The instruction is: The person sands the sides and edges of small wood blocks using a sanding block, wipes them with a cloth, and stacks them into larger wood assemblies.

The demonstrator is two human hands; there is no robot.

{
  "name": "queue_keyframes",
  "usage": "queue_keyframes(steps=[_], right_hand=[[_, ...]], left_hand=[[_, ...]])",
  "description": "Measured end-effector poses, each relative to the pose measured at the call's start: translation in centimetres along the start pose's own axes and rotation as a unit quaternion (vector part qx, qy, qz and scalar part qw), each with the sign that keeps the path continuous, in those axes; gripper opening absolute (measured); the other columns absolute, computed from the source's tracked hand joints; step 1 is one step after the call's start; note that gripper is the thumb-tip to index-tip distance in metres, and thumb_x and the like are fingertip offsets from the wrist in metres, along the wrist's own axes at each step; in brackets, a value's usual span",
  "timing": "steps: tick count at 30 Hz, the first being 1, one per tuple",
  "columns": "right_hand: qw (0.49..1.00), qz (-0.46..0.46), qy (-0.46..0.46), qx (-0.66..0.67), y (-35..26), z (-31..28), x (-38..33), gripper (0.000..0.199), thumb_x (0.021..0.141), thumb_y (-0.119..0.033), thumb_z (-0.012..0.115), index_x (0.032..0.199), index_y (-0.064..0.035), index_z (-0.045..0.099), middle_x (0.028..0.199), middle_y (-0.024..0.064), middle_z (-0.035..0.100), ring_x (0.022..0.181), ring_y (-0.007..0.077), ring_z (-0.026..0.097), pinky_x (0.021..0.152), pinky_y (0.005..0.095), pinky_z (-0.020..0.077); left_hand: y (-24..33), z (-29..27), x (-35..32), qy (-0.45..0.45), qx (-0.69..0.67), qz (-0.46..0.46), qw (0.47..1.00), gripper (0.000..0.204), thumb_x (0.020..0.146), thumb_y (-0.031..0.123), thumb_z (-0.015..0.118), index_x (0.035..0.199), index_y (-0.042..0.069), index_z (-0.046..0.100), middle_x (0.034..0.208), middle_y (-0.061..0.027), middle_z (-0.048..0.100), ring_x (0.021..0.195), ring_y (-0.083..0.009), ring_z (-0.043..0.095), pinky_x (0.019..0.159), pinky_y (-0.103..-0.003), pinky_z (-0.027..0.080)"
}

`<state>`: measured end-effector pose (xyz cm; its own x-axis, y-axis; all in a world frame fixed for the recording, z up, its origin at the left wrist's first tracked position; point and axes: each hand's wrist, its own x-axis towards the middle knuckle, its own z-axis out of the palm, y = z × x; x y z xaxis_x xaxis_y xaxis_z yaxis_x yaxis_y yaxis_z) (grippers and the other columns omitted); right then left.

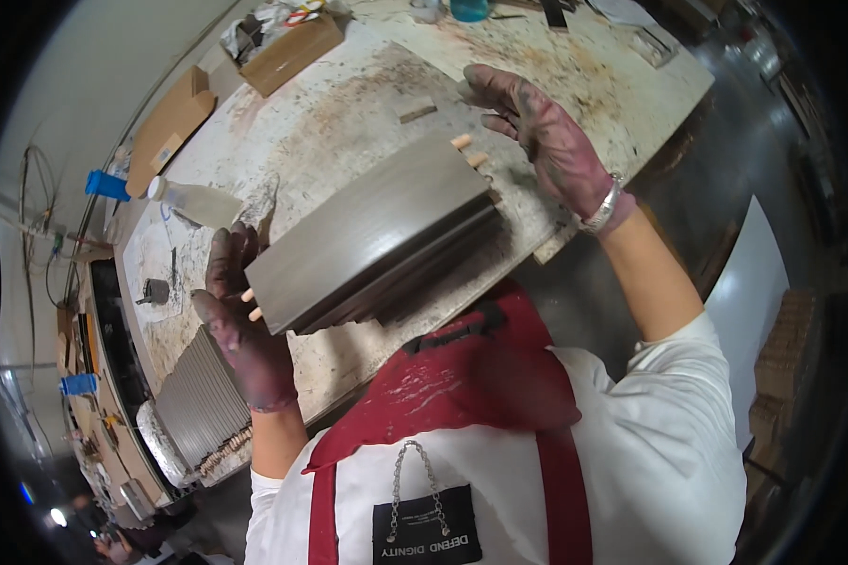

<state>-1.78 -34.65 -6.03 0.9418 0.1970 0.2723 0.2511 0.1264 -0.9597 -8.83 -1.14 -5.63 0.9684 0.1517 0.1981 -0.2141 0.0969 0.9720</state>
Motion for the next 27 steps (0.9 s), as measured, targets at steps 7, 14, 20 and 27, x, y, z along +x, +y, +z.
queue_keyframes(steps=[7,14,20,27], right_hand=[[0.995,-0.057,0.075,0.039,2.8,5.4,-1.7,0.062,0.096,-0.053,0.033,0.126,-0.0025,0.053,0.119,0.0041,0.054,0.114,0.0136,0.044,0.105,0.0308,0.0263],[0.981,0.024,0.145,0.129,2.8,3.4,-1.4,0.067,0.097,-0.056,0.024,0.121,-0.0028,0.056,0.109,0.0044,0.058,0.096,0.0138,0.052,0.096,0.0304,0.0376],[0.928,0.135,0.307,0.16,7.0,4.1,-2.6,0.059,0.095,-0.052,0.042,0.128,-0.0047,0.052,0.107,0.0002,0.06,0.093,0.0106,0.053,0.09,0.0271,0.0401],[0.907,0.146,0.29,0.268,9.0,5.1,-3.4,0.064,0.093,-0.053,0.048,0.135,-0.0049,0.047,0.124,0.0004,0.054,0.114,0.0121,0.047,0.101,0.0247,0.0312]], left_hand=[[-1.5,1.8,-2.1,-0.004,0.034,0.009,0.999,0.062,0.096,0.053,0.035,0.125,0.0,0.048,0.127,-0.0155,0.051,0.117,-0.0236,0.05,0.104,-0.037,0.037],[-1.1,1.9,-1.3,0.031,-0.026,-0.035,0.999,0.057,0.097,0.048,0.039,0.129,0.002,0.046,0.128,-0.0123,0.052,0.115,-0.0228,0.052,0.097,-0.04,0.043],[-4.1,1.4,-5.6,-0.046,0.656,0.059,0.751,0.023,0.076,0.015,0.061,0.093,0.002,0.068,0.083,-0.0227,0.065,0.071,-0.0376,0.064,0.064,-0.042,0.053],[-7.2,-0.1,-6.4,-0.059,0.626,0.085,0.773,0.022,0.084,0.02,0.06,0.098,0.005,0.069,0.088,-0.0195,0.068,0.078,-0.0361,0.067,0.065,-0.044,0.053]])
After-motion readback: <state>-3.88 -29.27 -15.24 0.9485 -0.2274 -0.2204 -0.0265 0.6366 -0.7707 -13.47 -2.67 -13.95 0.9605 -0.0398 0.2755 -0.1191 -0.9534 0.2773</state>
